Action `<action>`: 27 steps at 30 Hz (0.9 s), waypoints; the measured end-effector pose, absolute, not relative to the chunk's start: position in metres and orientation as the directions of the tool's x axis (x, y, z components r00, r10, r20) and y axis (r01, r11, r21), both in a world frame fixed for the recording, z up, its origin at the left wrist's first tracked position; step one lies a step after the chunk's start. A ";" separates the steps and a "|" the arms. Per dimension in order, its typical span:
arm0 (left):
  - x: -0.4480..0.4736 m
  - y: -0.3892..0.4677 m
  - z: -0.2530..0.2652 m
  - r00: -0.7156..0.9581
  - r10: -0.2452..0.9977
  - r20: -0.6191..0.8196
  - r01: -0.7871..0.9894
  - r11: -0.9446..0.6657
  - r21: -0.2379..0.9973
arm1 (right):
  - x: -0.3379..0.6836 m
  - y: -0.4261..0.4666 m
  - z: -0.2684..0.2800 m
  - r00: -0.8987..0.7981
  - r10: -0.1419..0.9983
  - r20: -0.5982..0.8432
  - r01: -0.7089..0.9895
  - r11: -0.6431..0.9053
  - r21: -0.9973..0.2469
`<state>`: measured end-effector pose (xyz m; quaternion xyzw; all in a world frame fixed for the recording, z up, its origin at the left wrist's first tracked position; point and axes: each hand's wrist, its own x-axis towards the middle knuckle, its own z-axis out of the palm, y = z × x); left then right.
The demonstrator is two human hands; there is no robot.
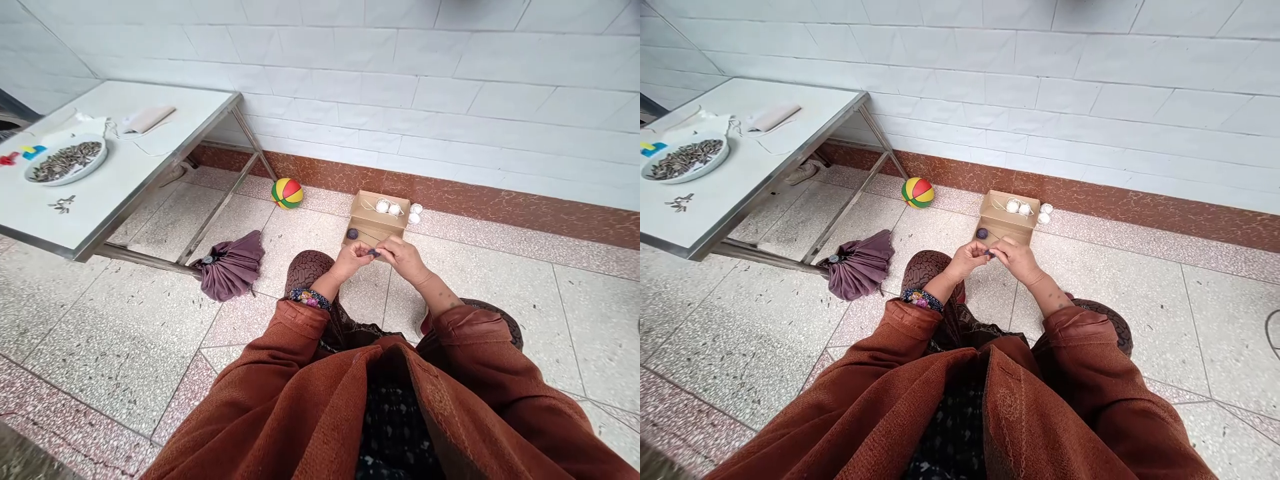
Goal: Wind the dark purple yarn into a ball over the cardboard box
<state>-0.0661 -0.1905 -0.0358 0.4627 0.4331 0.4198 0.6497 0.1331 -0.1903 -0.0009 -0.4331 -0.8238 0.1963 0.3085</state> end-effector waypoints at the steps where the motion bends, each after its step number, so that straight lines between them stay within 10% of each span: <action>1: -0.066 -0.192 -0.035 0.323 0.930 -0.175 -0.149 0.232 0.961 | 0.134 -0.188 -0.002 -0.415 0.848 0.330 0.606 0.528 -0.595; 12: -0.068 -0.193 -0.024 0.309 0.946 -0.095 -0.460 0.236 0.856 | 0.127 -0.177 -0.030 -0.415 0.880 0.231 0.532 0.440 -0.723; 18: -0.069 -0.187 -0.031 0.155 0.982 -0.107 -0.383 0.160 0.910 | 0.124 -0.191 -0.019 -0.560 0.772 0.301 0.409 0.573 -0.710; 27: -0.068 -0.192 -0.030 0.276 0.949 -0.153 -0.220 0.217 0.951 | 0.139 -0.184 0.006 -0.281 0.833 0.477 0.506 0.551 -0.663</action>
